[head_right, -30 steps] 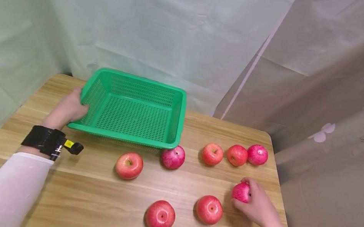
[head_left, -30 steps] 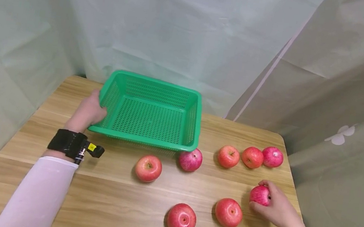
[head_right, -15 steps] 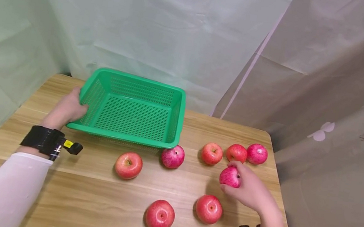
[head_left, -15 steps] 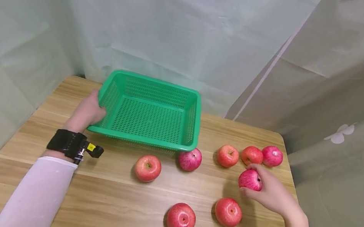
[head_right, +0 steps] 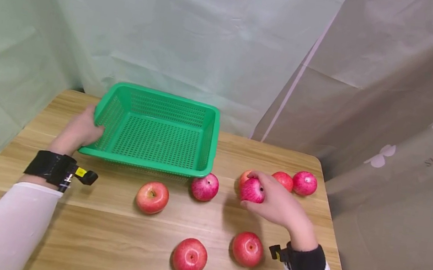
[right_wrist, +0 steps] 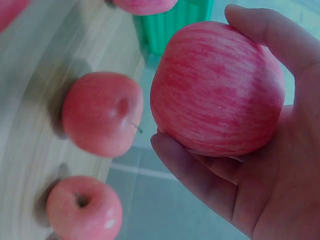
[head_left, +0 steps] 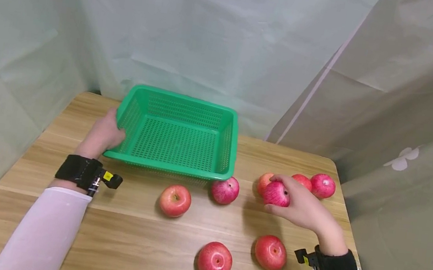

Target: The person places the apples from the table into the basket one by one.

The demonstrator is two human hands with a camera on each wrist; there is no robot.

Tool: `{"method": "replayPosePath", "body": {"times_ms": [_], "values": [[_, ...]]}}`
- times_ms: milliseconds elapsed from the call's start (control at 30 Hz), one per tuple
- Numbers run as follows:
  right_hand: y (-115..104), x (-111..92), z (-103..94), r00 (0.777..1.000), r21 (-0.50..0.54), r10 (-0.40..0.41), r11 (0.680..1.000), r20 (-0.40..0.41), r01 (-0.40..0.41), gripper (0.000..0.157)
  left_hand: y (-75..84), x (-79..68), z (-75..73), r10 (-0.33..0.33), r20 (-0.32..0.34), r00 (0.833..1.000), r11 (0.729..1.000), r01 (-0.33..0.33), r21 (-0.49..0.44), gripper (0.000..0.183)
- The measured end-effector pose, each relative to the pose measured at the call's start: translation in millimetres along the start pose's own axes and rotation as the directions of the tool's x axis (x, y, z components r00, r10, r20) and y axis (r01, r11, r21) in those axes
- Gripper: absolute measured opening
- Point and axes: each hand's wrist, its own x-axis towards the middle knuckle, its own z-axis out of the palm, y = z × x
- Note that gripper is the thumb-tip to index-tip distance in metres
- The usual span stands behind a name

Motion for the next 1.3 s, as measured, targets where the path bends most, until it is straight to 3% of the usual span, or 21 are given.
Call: {"method": "replayPosePath", "body": {"times_ms": [400,900,1300], "values": [[-18,47,-1.9,0.998,0.015,-0.062,0.998,0.005,0.062,0.071,-0.6,-1.7,0.1,-0.010,0.005,1.000,1.000,0.010,0.014,0.071],[-43,96,-4.0,0.989,0.139,-0.145,0.980,-0.008,0.144,0.072,-0.6,2.0,1.1,-0.013,-0.005,1.000,0.999,0.014,0.030,0.070],[-58,121,-6.1,0.982,0.120,-0.189,0.974,-0.018,0.190,0.071,-1.0,2.3,-0.1,-0.005,-0.007,1.000,0.999,0.006,0.039,0.071]]}}
